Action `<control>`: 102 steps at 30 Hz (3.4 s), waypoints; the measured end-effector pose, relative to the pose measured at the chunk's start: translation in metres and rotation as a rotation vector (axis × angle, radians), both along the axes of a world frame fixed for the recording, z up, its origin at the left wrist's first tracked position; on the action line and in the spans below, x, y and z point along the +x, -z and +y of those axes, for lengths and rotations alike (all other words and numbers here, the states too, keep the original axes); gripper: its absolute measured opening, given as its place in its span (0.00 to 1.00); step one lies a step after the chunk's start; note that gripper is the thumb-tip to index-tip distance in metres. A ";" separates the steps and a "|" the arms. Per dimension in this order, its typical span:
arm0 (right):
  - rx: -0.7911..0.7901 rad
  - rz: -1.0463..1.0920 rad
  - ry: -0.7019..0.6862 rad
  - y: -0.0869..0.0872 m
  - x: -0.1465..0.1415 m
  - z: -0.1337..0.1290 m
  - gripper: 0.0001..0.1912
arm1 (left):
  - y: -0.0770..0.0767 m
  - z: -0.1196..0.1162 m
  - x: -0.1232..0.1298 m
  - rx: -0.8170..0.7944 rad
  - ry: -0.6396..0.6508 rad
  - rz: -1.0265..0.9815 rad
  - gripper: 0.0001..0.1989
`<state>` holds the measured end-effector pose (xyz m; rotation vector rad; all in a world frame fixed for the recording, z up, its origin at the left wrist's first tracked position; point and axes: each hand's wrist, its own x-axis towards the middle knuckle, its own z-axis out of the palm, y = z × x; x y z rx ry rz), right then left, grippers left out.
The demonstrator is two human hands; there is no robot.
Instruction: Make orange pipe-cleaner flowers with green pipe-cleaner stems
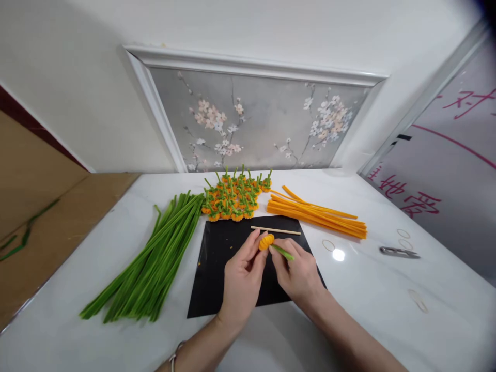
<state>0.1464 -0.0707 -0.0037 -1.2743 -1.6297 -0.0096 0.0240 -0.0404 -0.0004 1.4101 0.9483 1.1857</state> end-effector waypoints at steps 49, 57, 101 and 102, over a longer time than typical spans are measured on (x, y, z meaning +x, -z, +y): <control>-0.405 0.631 -0.175 -0.023 0.004 -0.009 0.10 | -0.036 0.010 -0.013 -0.022 0.200 0.029 0.07; -0.186 0.230 -0.047 -0.029 0.003 -0.012 0.05 | -0.034 0.010 -0.014 0.060 0.241 0.105 0.06; -0.524 0.806 -0.238 -0.013 0.011 -0.002 0.16 | -0.024 0.019 -0.015 -0.287 0.285 -0.057 0.10; -0.522 0.806 -0.238 -0.013 0.012 -0.002 0.16 | -0.024 0.019 -0.015 -0.277 0.309 -0.068 0.10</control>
